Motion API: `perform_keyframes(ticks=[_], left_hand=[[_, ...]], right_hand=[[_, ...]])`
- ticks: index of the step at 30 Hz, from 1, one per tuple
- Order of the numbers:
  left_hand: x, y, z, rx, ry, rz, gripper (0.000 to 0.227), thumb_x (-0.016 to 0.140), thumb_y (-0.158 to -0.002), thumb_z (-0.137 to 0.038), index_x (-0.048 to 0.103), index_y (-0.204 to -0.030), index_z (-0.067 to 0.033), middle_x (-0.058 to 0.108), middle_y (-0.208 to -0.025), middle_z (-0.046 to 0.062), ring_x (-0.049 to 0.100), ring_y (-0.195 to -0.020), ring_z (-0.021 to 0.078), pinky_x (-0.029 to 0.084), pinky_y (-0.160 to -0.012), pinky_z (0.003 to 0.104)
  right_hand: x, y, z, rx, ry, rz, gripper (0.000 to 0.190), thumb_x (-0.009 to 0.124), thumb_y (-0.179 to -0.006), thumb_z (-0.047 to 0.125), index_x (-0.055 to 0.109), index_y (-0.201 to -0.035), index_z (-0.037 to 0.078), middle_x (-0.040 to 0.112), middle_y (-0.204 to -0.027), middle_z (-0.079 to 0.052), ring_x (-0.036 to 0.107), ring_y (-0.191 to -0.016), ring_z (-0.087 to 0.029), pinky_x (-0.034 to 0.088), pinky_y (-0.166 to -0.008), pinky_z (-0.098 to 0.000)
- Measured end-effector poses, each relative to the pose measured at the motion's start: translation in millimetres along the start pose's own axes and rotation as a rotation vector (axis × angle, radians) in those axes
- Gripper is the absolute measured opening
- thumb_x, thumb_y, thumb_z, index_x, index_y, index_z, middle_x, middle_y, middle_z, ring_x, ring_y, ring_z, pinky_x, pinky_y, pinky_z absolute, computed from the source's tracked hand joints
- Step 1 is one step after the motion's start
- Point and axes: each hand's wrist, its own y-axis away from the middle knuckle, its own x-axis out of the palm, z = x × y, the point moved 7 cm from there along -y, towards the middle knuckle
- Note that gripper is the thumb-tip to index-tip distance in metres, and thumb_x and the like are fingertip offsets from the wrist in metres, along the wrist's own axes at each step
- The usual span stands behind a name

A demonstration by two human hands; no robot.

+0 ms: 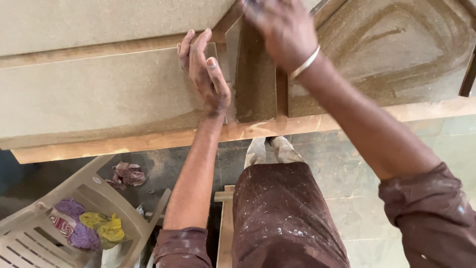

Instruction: The person applies a dark wood stain to a large wooden door panel using a purple cloth. They repeatedly dip the cloth into a metal can of stain and rub it onto the surface, covering the flat areas and recessed panels systematically.

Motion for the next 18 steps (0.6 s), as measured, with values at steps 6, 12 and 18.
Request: perform_keyframes(ticks=[6, 12, 18], left_hand=[[-4, -6, -5, -0.011, 0.081, 0.018, 0.062, 0.021, -0.109, -0.047, 0.06, -0.134, -0.0066, 0.064, -0.137, 0.011, 0.044, -0.147, 0.0277, 0.022, -0.128, 0.047], [-7, -6, -3, -0.039, 0.171, -0.044, 0.059, 0.024, -0.109, -0.044, 0.058, -0.137, -0.005, 0.063, -0.139, 0.01, 0.045, -0.142, 0.0264, 0.026, -0.129, 0.044], [-4, 0, 3, -0.025, 0.117, -0.016, 0.057, 0.025, -0.107, -0.041, 0.057, -0.137, -0.0041, 0.063, -0.139, 0.01, 0.044, -0.143, 0.0269, 0.025, -0.128, 0.046]], right_hand=[[-28, 106, 122, -0.449, -0.054, -0.016, 0.07, 0.083, -0.075, 0.016, 0.058, -0.14, 0.024, 0.05, -0.153, 0.0, 0.039, -0.14, -0.024, 0.043, -0.116, -0.0425], [-4, 63, 71, -0.492, 0.082, -0.029, 0.07, 0.081, -0.079, 0.012, 0.06, -0.143, 0.033, 0.045, -0.16, -0.001, 0.036, -0.146, -0.026, 0.038, -0.122, -0.0404], [-6, -5, 42, -0.294, 0.027, -0.014, 0.042, 0.072, -0.098, 0.004, 0.067, -0.139, 0.012, 0.054, -0.152, -0.007, 0.043, -0.145, -0.028, 0.04, -0.118, -0.0487]])
